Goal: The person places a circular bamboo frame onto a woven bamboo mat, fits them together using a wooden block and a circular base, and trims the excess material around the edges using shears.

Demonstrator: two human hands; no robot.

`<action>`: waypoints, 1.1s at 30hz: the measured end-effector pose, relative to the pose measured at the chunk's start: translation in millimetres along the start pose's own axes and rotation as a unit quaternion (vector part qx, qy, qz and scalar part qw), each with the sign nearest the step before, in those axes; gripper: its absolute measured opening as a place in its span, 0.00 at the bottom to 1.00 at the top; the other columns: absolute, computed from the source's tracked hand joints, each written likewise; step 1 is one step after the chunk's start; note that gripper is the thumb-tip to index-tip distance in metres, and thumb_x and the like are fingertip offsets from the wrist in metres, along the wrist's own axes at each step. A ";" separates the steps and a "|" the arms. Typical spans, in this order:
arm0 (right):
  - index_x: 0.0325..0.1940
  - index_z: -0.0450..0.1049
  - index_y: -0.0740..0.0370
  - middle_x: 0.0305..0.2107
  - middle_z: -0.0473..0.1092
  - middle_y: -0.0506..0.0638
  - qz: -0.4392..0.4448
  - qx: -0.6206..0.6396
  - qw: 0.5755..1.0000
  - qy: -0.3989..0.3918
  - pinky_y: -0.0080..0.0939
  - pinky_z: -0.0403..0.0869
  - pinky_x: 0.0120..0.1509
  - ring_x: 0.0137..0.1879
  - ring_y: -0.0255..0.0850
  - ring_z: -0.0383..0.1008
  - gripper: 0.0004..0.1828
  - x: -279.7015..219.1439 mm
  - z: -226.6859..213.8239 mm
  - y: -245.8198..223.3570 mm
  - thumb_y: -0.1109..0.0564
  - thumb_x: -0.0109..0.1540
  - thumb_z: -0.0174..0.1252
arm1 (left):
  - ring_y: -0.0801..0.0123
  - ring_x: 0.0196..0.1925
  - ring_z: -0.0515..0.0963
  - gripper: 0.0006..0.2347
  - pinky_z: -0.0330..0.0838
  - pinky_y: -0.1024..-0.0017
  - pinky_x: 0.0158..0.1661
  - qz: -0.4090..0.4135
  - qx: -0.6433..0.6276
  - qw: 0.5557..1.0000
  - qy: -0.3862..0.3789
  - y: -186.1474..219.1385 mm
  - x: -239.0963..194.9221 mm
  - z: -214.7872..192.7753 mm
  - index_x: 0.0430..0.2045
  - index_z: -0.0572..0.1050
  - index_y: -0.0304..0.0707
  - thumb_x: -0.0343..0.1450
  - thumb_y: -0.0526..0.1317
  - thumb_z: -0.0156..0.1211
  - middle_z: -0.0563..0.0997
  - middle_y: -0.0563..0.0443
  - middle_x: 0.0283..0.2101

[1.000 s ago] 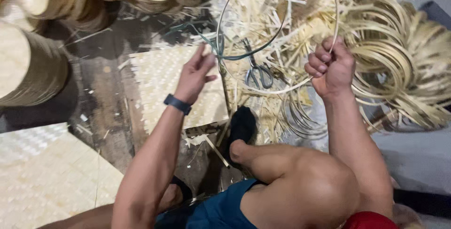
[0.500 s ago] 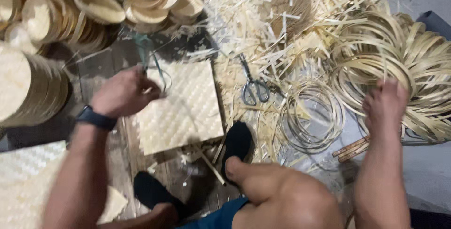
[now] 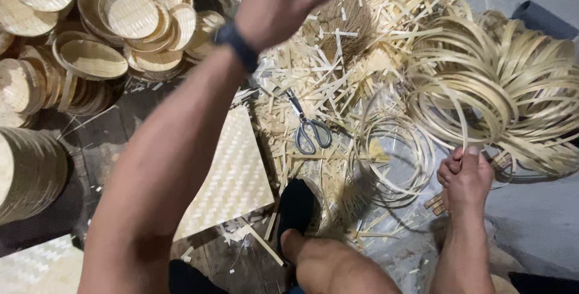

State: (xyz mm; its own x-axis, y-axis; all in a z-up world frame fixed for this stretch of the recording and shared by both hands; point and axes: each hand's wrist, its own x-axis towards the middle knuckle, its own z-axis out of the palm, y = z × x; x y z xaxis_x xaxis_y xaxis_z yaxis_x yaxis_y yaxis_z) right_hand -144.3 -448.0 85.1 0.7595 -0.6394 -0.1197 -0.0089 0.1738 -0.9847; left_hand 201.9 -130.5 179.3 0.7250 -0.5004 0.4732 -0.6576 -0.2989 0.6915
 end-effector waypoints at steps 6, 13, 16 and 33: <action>0.31 0.57 0.53 0.21 0.50 0.39 0.135 0.202 0.942 -0.232 0.32 0.52 0.25 0.23 0.31 0.49 0.21 -2.7 57.8 -1.4 0.43 0.75 0.45 | 0.66 0.48 0.83 0.27 0.77 0.68 0.45 -0.308 -0.097 0.945 -0.044 -23.9 -163.1 20.5 0.59 0.74 0.32 0.76 0.58 0.52 0.83 0.43 0.49; 0.33 0.65 0.55 0.21 0.57 0.44 0.196 0.066 0.926 -0.316 0.37 0.60 0.29 0.25 0.35 0.57 0.20 -9.7 168.3 -1.3 0.41 0.71 0.40 | 0.78 0.20 0.57 0.21 0.51 0.79 0.19 -0.366 -0.691 0.597 0.177 -24.4 -285.4 15.8 0.39 0.75 0.32 0.76 0.56 0.55 0.58 0.61 0.20; 0.36 0.70 0.61 0.22 0.61 0.45 0.181 -0.020 0.932 -0.313 0.39 0.65 0.31 0.26 0.37 0.61 0.26 -14.6 193.8 -13.2 0.36 0.69 0.46 | 0.79 0.19 0.58 0.23 0.51 0.80 0.18 -0.401 -0.620 0.637 0.222 -7.2 -302.2 -8.4 0.35 0.75 0.33 0.73 0.59 0.54 0.60 0.60 0.19; 0.47 0.71 0.64 0.31 0.65 0.46 -0.269 -0.270 0.804 -0.457 0.38 0.67 0.38 0.36 0.37 0.65 0.31 -35.3 268.9 -37.6 0.32 0.74 0.43 | 0.78 0.12 0.57 0.21 0.49 0.78 0.14 -0.407 -0.535 0.685 0.281 37.8 -343.9 -85.6 0.12 0.66 0.47 0.72 0.57 0.59 0.62 0.63 0.12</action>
State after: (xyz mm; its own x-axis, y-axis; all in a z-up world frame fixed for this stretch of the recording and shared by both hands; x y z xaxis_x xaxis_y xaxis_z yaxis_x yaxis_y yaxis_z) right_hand 4.1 -230.6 160.3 0.9066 0.3460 0.2415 0.3866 -0.4518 -0.8040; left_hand -54.8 99.9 89.4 0.9240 -0.0394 -0.3802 0.3198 0.6245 0.7125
